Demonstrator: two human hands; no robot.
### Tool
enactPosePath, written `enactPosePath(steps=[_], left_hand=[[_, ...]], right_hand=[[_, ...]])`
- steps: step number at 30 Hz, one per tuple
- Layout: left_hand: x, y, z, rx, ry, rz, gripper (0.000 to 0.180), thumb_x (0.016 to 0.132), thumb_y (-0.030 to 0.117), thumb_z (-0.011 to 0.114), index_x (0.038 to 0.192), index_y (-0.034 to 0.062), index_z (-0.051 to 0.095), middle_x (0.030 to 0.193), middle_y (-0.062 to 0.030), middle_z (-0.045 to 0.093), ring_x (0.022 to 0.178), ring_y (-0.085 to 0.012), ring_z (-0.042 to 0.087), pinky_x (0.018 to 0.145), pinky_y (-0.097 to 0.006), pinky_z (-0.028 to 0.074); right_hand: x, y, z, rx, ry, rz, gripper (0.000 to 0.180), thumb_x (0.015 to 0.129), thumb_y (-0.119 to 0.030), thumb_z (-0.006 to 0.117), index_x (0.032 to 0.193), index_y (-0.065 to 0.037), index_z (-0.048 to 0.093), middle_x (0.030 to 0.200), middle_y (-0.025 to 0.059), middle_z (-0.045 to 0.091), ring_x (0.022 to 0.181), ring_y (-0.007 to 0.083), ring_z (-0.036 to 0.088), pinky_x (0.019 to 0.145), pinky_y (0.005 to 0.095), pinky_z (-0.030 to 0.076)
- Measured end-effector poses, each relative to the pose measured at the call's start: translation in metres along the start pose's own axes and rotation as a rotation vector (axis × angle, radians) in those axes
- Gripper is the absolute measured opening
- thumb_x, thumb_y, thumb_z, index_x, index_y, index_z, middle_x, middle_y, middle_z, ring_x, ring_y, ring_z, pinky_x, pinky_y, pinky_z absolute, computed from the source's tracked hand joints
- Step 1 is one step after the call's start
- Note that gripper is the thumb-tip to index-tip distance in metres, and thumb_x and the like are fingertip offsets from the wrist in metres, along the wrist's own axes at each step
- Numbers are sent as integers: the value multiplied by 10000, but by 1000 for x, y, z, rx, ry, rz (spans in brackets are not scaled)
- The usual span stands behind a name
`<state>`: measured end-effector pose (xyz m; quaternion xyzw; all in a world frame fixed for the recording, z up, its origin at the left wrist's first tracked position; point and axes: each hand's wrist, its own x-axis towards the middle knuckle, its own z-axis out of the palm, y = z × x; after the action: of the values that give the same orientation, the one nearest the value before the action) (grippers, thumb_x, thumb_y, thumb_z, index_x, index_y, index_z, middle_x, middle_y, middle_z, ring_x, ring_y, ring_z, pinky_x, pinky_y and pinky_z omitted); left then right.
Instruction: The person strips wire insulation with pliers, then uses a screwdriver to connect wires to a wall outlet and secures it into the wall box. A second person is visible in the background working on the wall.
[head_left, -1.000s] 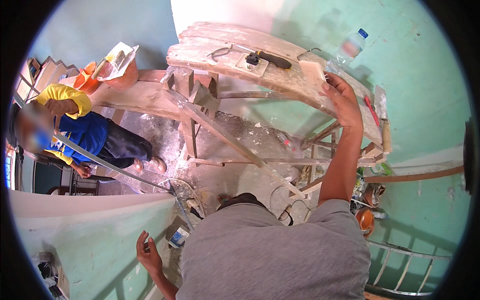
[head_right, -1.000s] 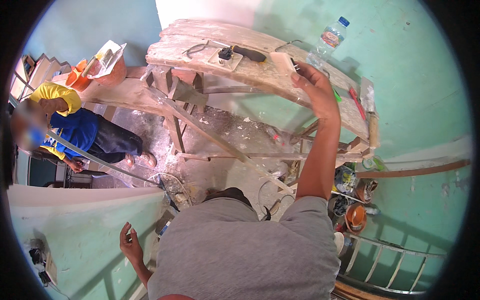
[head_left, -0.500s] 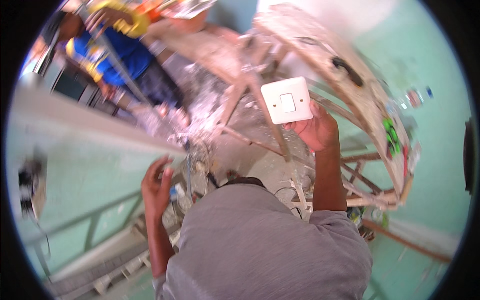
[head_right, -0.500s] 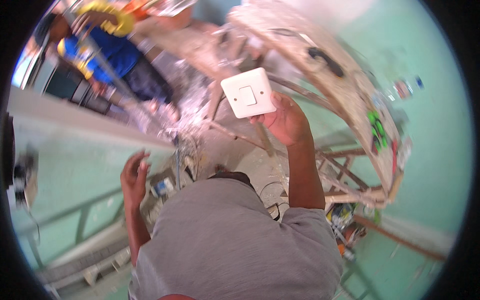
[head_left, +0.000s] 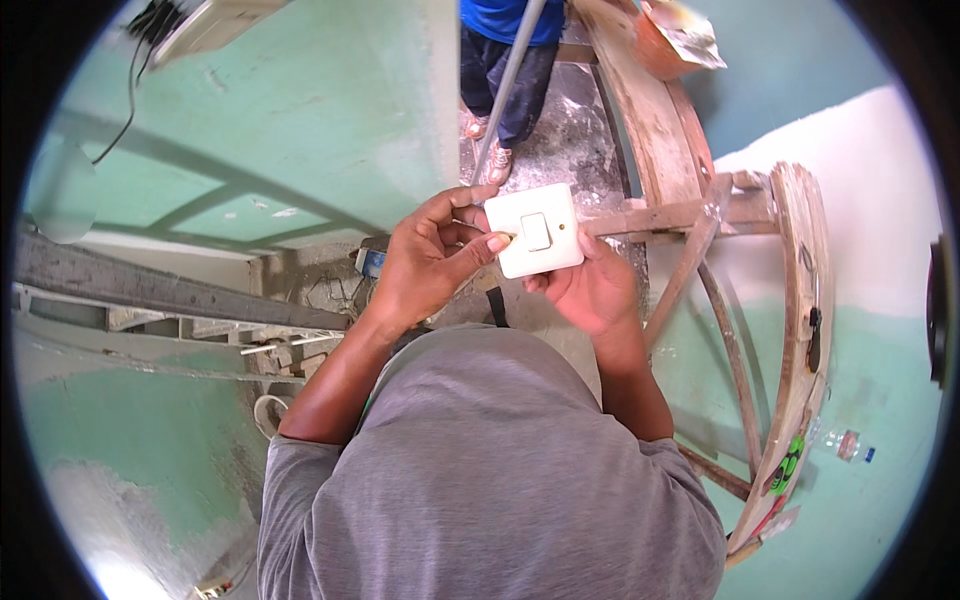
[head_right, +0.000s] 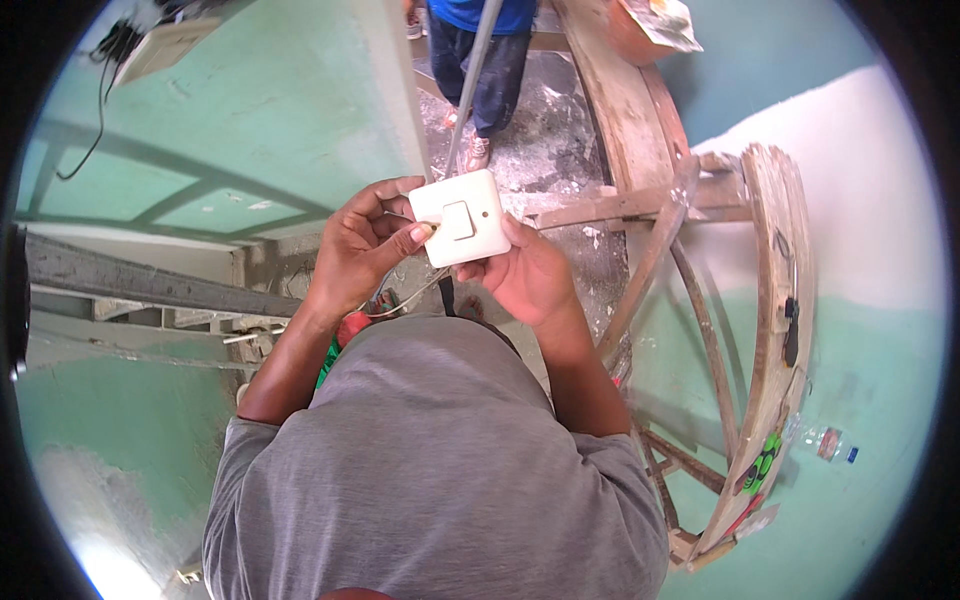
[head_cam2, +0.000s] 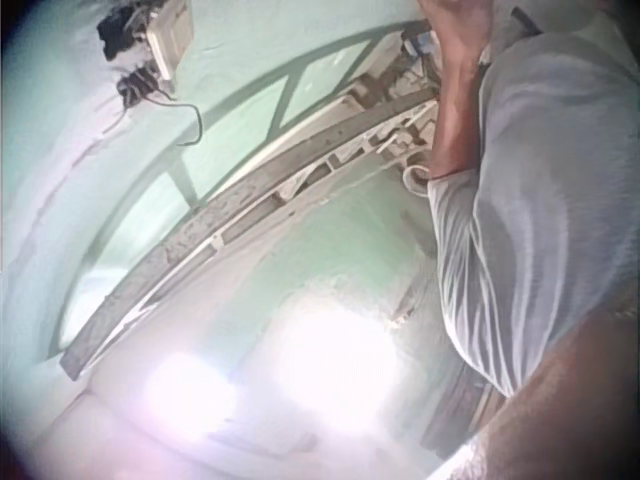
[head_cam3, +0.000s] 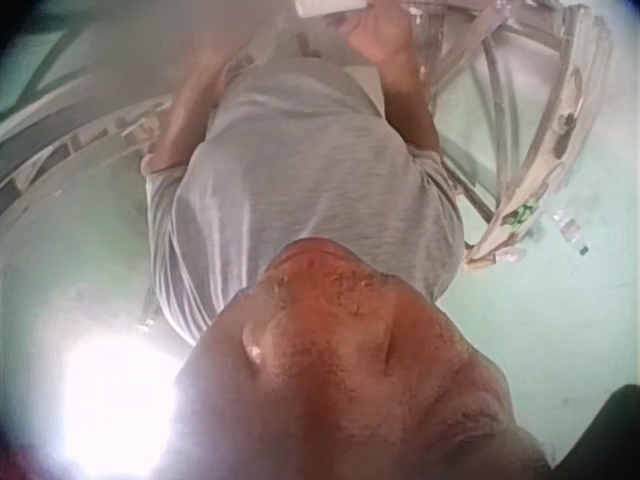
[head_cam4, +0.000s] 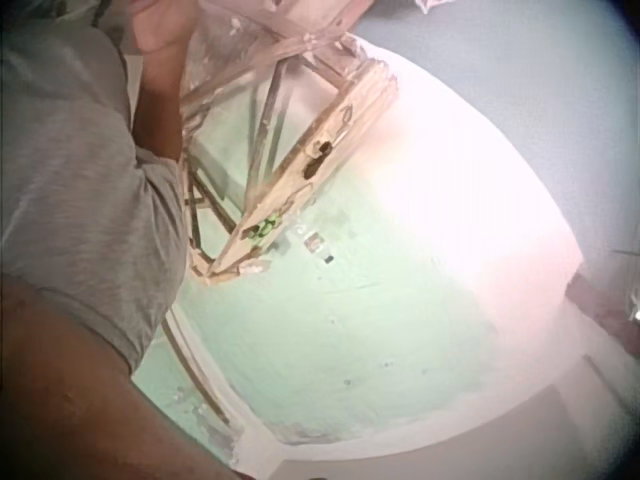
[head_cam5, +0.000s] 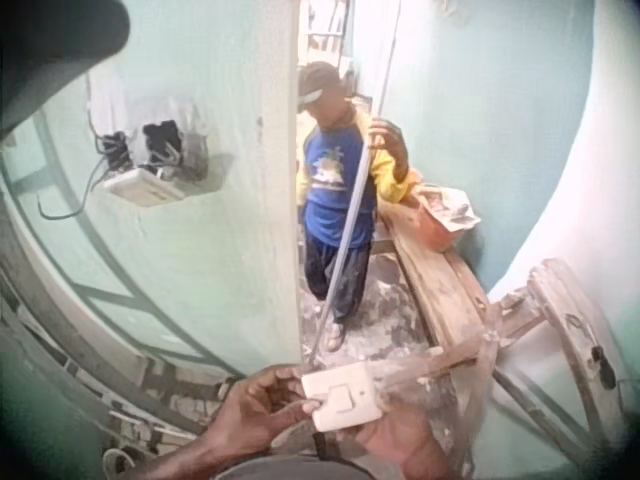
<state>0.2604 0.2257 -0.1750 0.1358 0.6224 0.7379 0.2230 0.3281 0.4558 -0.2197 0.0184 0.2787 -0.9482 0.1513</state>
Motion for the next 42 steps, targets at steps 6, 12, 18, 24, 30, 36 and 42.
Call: enactPosePath(steps=[6, 12, 18, 24, 30, 36, 42], left_hand=[[-17, -1, -50, -53, 51, -17, 560, 961, 16, 772, 1477, -13, 555, 1125, -56, 668, 1023, -125, 702, 895, -282, 603], [-31, 5, -92, -17, 4, 16, 539, 957, 24, 782, 1460, 30, 588, 1177, -55, 680, 986, -99, 681, 864, -268, 586], [-35, -12, -116, -161, 15, -2, 469, 968, 51, 780, 1406, 31, 612, 1280, -90, 682, 991, -115, 673, 852, -284, 579], [-31, -13, -125, -57, -104, 44, 647, 986, 128, 764, 1560, 36, 480, 1187, -99, 694, 1039, -205, 712, 894, -356, 596], [-37, -51, -158, 218, 10, -42, 577, 1038, 242, 705, 1553, 80, 502, 1130, -77, 694, 943, -158, 704, 803, -312, 590], [-30, -71, -165, 283, 2, -156, 500, 1060, 190, 663, 1513, 34, 520, 1086, -54, 705, 930, -117, 694, 780, -275, 565], [-4, -66, -128, 363, -107, -135, 539, 1042, 291, 697, 1502, 56, 543, 1118, -71, 704, 974, -147, 687, 823, -306, 575]], right_hand=[[29, 29, 37, -100, 58, 33, 544, 1089, -375, 531, 1472, 12, 515, 1319, 186, 681, 1102, 295, 686, 870, 427, 569], [54, 44, 65, -344, 83, 75, 444, 1118, -352, 504, 1393, -15, 592, 1280, 142, 706, 1119, 237, 679, 860, 382, 555], [66, 55, 93, -582, 173, 67, 449, 1129, -369, 495, 1297, 6, 674, 1122, 108, 745, 1000, 178, 695, 807, 315, 554], [43, 45, 99, -507, 228, 15, 436, 1072, -300, 636, 1389, -1, 644, 1199, 77, 728, 1041, 176, 681, 843, 336, 542], [-63, -33, 90, -921, 771, -717, 464, 982, -140, 735, 1424, -41, 634, 1180, 58, 737, 1057, 153, 679, 896, 320, 547], [-286, -126, 26, -1837, 2116, -724, 556, 836, -289, 836, 1335, -116, 663, 1185, 141, 746, 1052, 339, 682, 970, 471, 520], [-398, -161, -30, -1824, 2254, -249, 560, 810, -305, 823, 1316, -113, 680, 1147, 141, 767, 1095, 384, 677, 1027, 482, 495]])
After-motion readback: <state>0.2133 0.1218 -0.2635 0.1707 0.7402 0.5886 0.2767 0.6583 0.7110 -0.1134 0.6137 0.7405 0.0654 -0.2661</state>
